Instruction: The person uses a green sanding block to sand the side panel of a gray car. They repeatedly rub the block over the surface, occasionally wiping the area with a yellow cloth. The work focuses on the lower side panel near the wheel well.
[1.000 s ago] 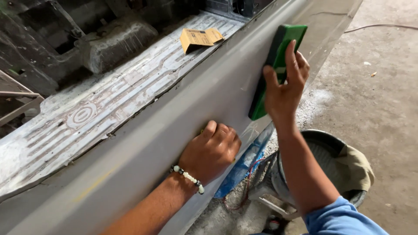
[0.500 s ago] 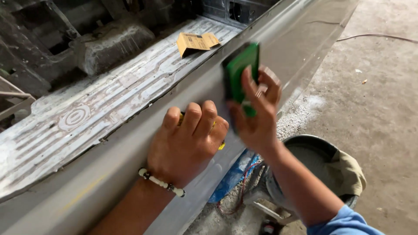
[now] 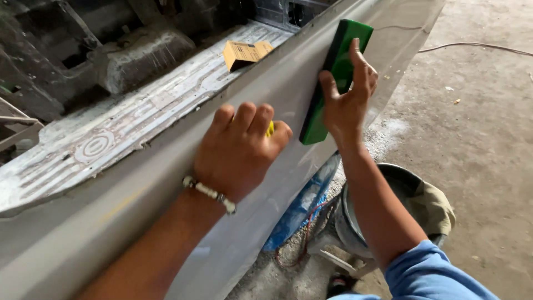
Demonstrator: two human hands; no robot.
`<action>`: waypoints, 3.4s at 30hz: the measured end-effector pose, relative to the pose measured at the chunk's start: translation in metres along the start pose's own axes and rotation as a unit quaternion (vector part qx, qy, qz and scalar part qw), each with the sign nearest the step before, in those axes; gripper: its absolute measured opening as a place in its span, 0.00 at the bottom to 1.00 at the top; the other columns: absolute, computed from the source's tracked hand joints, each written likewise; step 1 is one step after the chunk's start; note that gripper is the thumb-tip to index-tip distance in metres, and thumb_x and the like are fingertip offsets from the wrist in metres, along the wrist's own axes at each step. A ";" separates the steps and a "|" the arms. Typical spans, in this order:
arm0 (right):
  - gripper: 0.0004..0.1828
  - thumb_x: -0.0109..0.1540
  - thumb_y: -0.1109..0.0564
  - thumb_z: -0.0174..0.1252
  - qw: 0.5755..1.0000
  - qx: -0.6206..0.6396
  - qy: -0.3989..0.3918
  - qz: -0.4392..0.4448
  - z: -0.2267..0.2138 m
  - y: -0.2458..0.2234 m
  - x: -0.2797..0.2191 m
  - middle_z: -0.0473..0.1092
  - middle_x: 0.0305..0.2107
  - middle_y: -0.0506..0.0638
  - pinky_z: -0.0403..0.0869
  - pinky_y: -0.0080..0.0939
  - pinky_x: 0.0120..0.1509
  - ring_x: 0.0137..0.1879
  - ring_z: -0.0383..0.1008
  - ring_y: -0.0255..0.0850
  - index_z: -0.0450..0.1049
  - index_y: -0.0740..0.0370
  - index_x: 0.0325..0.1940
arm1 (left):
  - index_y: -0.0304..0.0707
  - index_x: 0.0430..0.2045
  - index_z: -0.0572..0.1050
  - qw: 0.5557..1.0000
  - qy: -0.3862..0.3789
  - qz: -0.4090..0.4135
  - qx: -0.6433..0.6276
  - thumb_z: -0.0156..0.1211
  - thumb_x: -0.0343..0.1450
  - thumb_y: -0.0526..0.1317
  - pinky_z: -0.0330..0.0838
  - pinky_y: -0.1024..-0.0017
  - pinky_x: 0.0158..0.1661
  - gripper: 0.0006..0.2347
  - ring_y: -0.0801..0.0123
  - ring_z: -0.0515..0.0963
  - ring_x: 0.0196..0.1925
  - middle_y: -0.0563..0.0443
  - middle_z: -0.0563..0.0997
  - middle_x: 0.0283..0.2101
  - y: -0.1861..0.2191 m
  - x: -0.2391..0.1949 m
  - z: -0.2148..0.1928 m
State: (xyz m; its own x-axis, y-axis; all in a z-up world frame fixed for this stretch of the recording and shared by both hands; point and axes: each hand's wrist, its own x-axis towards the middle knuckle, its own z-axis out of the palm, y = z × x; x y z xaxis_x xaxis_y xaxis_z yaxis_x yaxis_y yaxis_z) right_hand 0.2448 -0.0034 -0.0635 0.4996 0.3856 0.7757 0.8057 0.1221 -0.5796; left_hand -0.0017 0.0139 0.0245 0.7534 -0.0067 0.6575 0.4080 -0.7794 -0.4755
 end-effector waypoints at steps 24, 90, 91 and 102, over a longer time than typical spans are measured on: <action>0.38 0.65 0.59 0.67 0.990 0.138 0.020 0.026 0.026 -0.076 -0.113 0.63 0.62 0.57 0.67 0.51 0.75 0.68 0.66 0.53 0.59 0.54 0.77 | 0.40 0.41 0.72 0.997 -0.001 0.077 0.033 0.56 0.75 0.42 0.76 0.60 0.34 0.07 0.56 0.83 0.35 0.47 0.81 0.31 -0.041 0.003 -0.002; 0.40 0.56 0.62 0.70 0.997 0.077 0.005 -0.001 0.023 -0.073 -0.149 0.61 0.59 0.64 0.64 0.53 0.72 0.68 0.63 0.61 0.60 0.58 0.70 | 0.43 0.47 0.80 0.991 -0.077 0.025 -0.109 0.66 0.66 0.39 0.65 0.59 0.52 0.15 0.57 0.73 0.53 0.47 0.75 0.48 -0.032 -0.027 -0.040; 0.40 0.56 0.62 0.70 0.997 0.079 0.006 0.001 0.027 -0.064 -0.150 0.61 0.59 0.64 0.64 0.53 0.72 0.68 0.63 0.61 0.60 0.58 0.70 | 0.43 0.47 0.80 0.991 -0.079 0.027 -0.108 0.66 0.66 0.39 0.65 0.59 0.52 0.15 0.57 0.73 0.53 0.47 0.75 0.48 -0.028 -0.021 -0.029; 0.41 0.59 0.67 0.66 0.962 0.244 -0.001 0.122 0.027 -0.017 -0.161 0.58 0.64 0.60 0.70 0.49 0.72 0.71 0.63 0.52 0.57 0.59 0.74 | 0.41 0.38 0.79 0.982 -0.097 0.151 -0.060 0.58 0.70 0.41 0.53 0.53 0.70 0.08 0.52 0.73 0.66 0.40 0.81 0.53 -0.003 0.043 0.060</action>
State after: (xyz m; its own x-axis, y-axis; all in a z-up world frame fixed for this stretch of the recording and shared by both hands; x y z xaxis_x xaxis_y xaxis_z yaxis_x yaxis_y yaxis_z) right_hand 0.1426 -0.0427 -0.1852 0.6543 0.4588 0.6012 0.4193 0.4415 -0.7932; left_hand 0.0603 0.0537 0.0192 0.9193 -0.1382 0.3686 0.0967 -0.8285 -0.5517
